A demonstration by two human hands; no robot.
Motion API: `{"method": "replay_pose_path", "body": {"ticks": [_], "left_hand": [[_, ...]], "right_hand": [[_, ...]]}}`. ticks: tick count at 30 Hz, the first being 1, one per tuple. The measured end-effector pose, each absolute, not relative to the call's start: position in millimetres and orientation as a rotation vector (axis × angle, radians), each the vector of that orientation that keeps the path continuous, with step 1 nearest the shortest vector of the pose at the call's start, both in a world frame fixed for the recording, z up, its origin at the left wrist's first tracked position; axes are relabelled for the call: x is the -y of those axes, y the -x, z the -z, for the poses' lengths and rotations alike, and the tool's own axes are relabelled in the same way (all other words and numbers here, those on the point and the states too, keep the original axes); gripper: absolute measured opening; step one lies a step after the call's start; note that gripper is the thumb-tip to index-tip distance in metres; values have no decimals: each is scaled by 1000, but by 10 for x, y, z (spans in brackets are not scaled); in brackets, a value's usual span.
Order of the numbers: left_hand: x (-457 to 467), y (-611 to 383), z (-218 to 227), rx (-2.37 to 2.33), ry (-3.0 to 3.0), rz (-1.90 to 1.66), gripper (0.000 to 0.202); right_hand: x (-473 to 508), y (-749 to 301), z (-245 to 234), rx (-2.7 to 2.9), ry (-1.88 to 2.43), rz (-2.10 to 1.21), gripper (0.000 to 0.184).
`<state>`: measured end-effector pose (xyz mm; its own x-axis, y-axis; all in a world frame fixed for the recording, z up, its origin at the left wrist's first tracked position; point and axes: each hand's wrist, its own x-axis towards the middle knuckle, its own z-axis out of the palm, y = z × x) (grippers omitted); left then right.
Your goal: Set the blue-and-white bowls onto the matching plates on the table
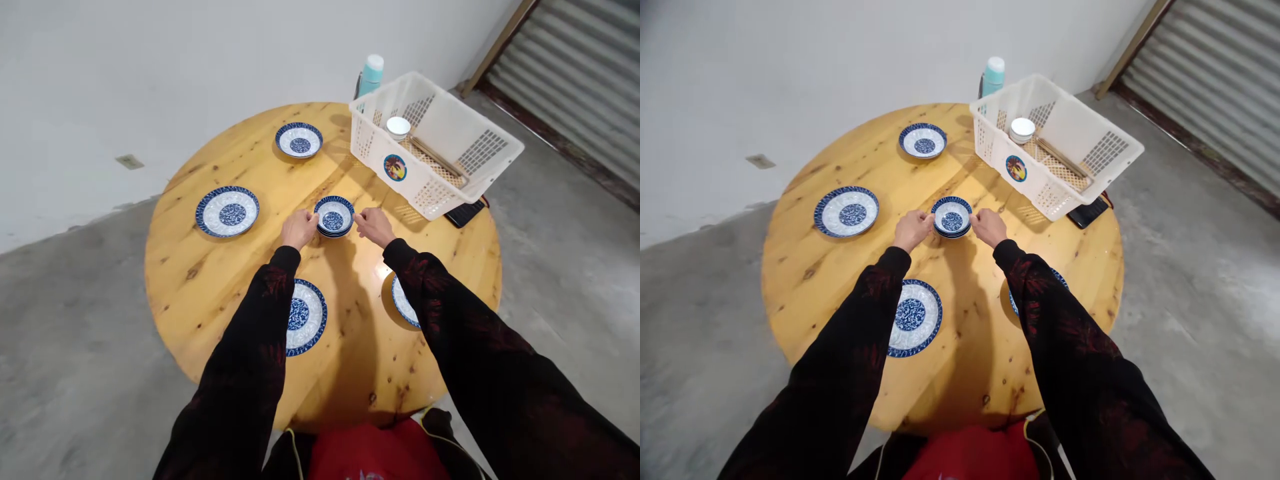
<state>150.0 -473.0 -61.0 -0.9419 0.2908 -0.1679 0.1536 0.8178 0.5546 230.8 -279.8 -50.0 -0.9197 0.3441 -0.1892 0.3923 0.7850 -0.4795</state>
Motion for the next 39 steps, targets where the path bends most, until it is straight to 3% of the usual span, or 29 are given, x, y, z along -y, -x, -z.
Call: {"method": "replay_pose_path", "body": {"ticks": [13,20,24,29,39], "left_hand": [[4623,-1359,605,-2822,-447,-651,21],[4408,-1703,218,-2838,-645,-922,23],[4047,-2189,138,-2673,-851,-962,30],[3661,-2906,435,-2446,-1004,-887,32],[3376,-3496,900,-2324,-1057,-666,25]], "right_hand": [[2923,-2165,591,-2934,-760,749,15],[2416,-2604,546,-3016,-651,1188,29],[2040,-3304,389,-3025,-822,1168,26],[1911,-4297,304,-2971,-1122,967,25],[1902,-5104,825,-2781,-1321,963,20]]}}
